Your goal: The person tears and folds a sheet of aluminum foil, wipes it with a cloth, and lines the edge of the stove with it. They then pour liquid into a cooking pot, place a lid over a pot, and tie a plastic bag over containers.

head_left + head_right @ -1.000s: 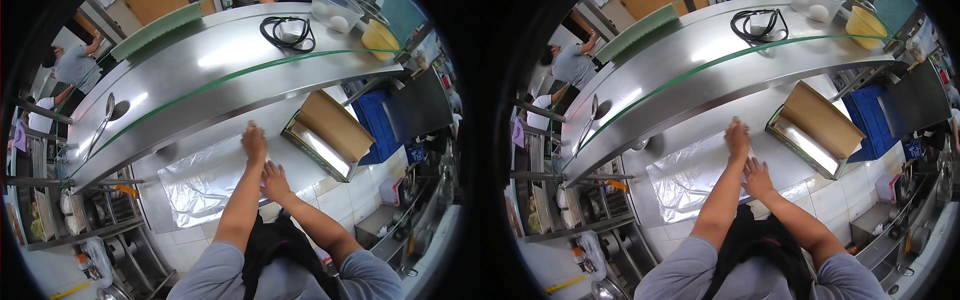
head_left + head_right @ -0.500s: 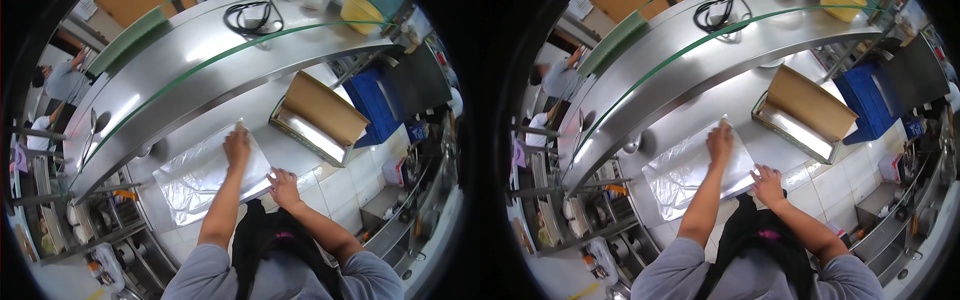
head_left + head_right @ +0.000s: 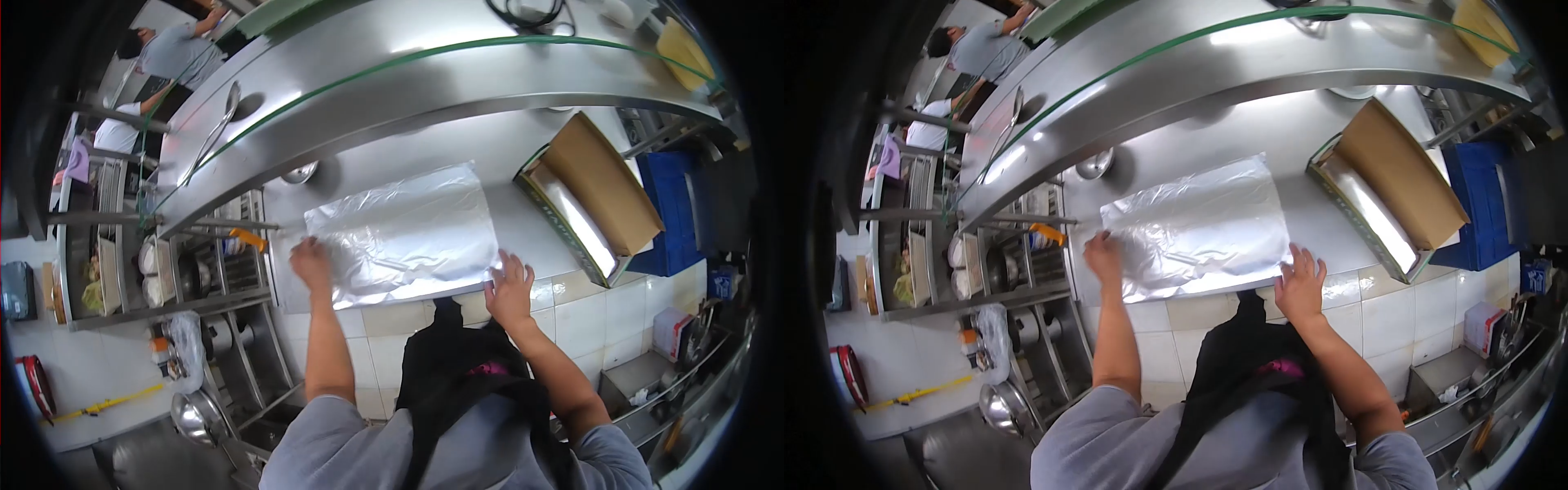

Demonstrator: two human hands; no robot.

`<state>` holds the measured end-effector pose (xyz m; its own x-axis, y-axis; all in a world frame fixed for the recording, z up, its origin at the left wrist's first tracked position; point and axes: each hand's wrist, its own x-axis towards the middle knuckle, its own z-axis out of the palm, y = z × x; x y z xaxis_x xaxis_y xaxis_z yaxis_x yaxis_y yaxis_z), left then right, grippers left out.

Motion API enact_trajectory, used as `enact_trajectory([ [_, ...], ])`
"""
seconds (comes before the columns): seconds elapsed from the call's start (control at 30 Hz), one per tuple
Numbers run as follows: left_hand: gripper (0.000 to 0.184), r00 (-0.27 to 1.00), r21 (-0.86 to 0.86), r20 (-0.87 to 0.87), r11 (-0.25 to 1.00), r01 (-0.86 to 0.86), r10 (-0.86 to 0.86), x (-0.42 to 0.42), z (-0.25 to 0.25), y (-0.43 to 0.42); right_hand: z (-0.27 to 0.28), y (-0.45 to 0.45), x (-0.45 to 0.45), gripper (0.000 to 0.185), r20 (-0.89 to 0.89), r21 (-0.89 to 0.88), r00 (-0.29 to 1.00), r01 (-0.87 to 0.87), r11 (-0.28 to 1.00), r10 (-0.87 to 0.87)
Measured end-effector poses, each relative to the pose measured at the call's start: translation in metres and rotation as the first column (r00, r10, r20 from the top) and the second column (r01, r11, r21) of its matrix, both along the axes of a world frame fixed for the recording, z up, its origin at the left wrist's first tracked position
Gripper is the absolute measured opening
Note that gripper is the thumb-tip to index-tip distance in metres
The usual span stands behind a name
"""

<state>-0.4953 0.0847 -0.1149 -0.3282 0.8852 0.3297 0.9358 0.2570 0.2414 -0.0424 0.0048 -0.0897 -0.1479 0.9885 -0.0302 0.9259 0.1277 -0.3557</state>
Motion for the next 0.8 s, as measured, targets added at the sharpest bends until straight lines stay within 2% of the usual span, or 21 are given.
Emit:
enact_trajectory([
  [0.07, 0.032, 0.984, 0.102, 0.092, 0.985, 0.142, -0.152, 0.056, -0.007, 0.007, 0.016, 0.011, -0.017, 0.046, -0.072, 0.075, 0.990, -0.113, 0.991, 0.119],
  [0.1, 0.030, 0.957, 0.138, 0.084, 0.954, 0.265, -0.278, 0.096, 0.002, 0.008, 0.018, 0.013, -0.025, 0.048, -0.124, 0.013, 0.969, -0.213, 0.977, 0.213],
  [0.13, 0.030, 0.941, 0.159, 0.138, 0.944, 0.287, -0.310, 0.130, -0.006, 0.006, 0.012, 0.011, -0.029, 0.048, -0.126, 0.012, 0.965, -0.231, 0.973, 0.231],
  [0.2, 0.027, 0.961, 0.096, 0.118, 0.966, 0.239, -0.249, 0.167, -0.009, -0.008, -0.002, 0.006, -0.028, 0.050, -0.085, -0.096, 0.934, -0.355, 0.930, 0.348],
  [0.23, 0.027, 0.965, 0.096, 0.120, 0.970, 0.224, -0.235, 0.155, -0.014, -0.014, -0.004, 0.004, -0.023, 0.052, -0.081, -0.095, 0.925, -0.377, 0.921, 0.370],
  [0.3, 0.025, 0.991, 0.028, 0.131, 1.000, 0.009, -0.012, 0.113, -0.034, -0.023, -0.007, 0.000, -0.015, 0.052, -0.069, -0.088, 0.916, -0.400, 0.912, 0.395],
  [0.37, 0.026, 0.995, 0.055, 0.032, 0.993, -0.100, 0.099, 0.040, -0.053, -0.049, -0.006, -0.003, -0.009, 0.052, -0.062, -0.086, 0.906, -0.423, 0.902, 0.419],
  [0.4, 0.024, 0.973, -0.031, -0.014, 0.972, -0.233, 0.232, 0.019, -0.037, -0.061, -0.007, -0.004, -0.009, 0.052, -0.057, -0.086, 0.903, -0.430, 0.899, 0.427],
  [0.43, 0.023, 0.952, -0.048, -0.017, 0.950, -0.307, 0.307, -0.008, -0.031, -0.070, -0.007, -0.002, -0.009, 0.051, -0.052, -0.082, 0.900, -0.435, 0.897, 0.432],
  [0.47, 0.023, 0.950, -0.046, -0.019, 0.949, -0.311, 0.310, -0.019, -0.025, -0.072, -0.007, -0.002, -0.009, 0.051, -0.054, -0.079, 0.899, -0.439, 0.895, 0.435],
  [0.53, 0.024, 0.976, -0.025, 0.027, 0.976, -0.215, 0.216, -0.025, -0.004, -0.074, -0.008, -0.003, -0.010, 0.052, -0.048, -0.073, 0.903, -0.430, 0.900, 0.428],
  [0.57, 0.024, 1.000, 0.164, 0.018, 0.986, -0.007, 0.004, -0.002, -0.003, -0.070, -0.008, -0.003, -0.011, 0.052, -0.049, -0.075, 0.900, -0.435, 0.897, 0.432],
  [0.6, 0.022, 0.995, 0.148, 0.090, 0.989, 0.026, -0.040, 0.033, -0.007, -0.064, -0.009, -0.004, -0.012, 0.053, -0.053, -0.070, 0.904, -0.427, 0.902, 0.424],
  [0.63, 0.026, 0.960, 0.163, 0.235, 0.980, 0.117, -0.154, 0.072, -0.010, -0.060, -0.009, -0.005, -0.013, 0.054, -0.057, -0.067, 0.908, -0.419, 0.906, 0.415],
  [0.67, 0.030, 0.922, 0.093, 0.328, 0.979, 0.183, -0.203, 0.112, -0.015, -0.062, -0.010, -0.005, -0.013, 0.054, -0.055, -0.069, 0.904, -0.427, 0.902, 0.424],
  [0.73, 0.032, 0.936, 0.099, 0.208, 0.958, 0.268, -0.283, 0.162, -0.003, -0.074, -0.009, -0.003, -0.011, 0.055, -0.059, -0.073, 0.900, -0.436, 0.897, 0.433],
  [0.8, 0.030, 0.963, 0.139, 0.170, 0.972, 0.188, -0.211, 0.137, -0.020, -0.089, -0.009, -0.002, -0.009, 0.055, -0.050, -0.072, 0.894, -0.449, 0.891, 0.446],
])
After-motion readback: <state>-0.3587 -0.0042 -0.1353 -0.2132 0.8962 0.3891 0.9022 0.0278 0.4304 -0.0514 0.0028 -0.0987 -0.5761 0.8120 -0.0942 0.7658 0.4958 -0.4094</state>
